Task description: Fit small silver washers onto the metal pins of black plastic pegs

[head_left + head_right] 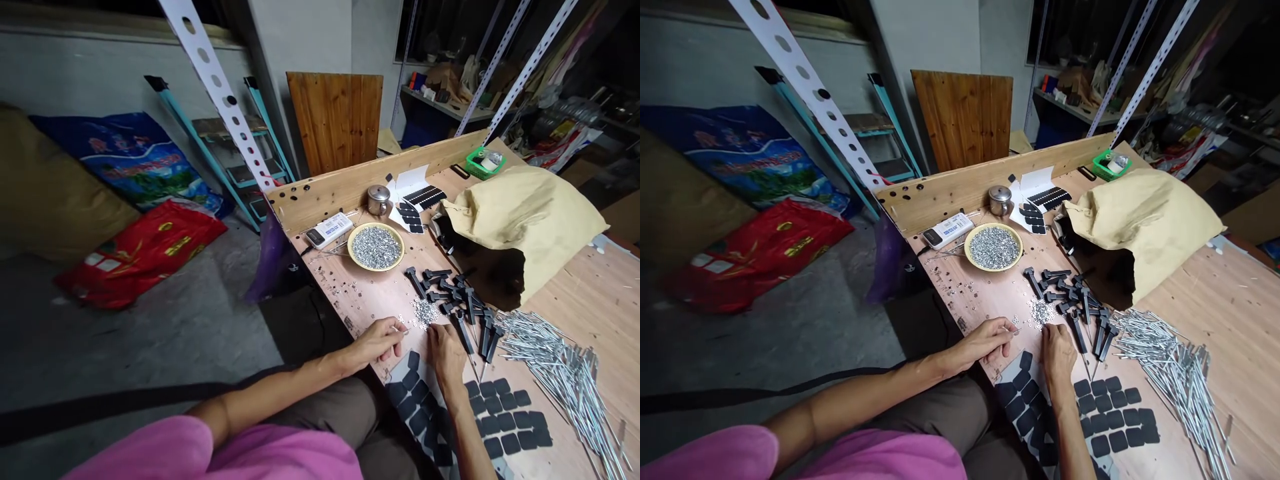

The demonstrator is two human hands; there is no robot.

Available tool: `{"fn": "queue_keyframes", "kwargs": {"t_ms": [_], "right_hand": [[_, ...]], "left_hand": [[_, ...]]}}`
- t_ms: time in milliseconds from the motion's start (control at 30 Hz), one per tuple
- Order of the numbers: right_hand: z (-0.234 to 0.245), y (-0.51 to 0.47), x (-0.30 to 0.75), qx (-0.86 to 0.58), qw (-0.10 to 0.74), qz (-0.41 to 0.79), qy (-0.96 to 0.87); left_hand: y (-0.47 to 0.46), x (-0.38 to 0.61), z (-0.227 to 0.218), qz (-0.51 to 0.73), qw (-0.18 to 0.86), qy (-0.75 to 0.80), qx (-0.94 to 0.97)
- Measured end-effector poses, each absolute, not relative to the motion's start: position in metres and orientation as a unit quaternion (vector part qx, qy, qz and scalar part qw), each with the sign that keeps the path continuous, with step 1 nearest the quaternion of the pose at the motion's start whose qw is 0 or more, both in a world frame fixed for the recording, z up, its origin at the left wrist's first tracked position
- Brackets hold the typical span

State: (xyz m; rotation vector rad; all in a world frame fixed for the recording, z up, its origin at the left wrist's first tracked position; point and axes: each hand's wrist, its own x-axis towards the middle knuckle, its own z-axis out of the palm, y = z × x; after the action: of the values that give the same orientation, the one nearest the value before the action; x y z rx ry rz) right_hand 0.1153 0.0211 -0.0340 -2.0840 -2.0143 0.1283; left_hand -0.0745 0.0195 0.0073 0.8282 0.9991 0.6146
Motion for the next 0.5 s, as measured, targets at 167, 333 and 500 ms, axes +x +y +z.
{"fn": "queue_keyframes", "kwargs": {"t_ms": [167, 333, 500], "right_hand": [[-0.036, 0.017, 0.109, -0.696, 0.16, 0.051, -0.698], [-0.033, 0.009, 0.108, -0.689, 0.241, 0.08, -0.679], [-0.014, -0.007, 0.094, -0.683, 0.477, 0.243, -0.497]], "left_hand": [[0.024, -0.072, 0.008, 0.269, 0.761, 0.483, 0.338], [0.024, -0.07, 0.006, 0.242, 0.82, 0.428, 0.292], [0.021, -0.065, 0.008, 0.24, 0.855, 0.361, 0.284]]}}
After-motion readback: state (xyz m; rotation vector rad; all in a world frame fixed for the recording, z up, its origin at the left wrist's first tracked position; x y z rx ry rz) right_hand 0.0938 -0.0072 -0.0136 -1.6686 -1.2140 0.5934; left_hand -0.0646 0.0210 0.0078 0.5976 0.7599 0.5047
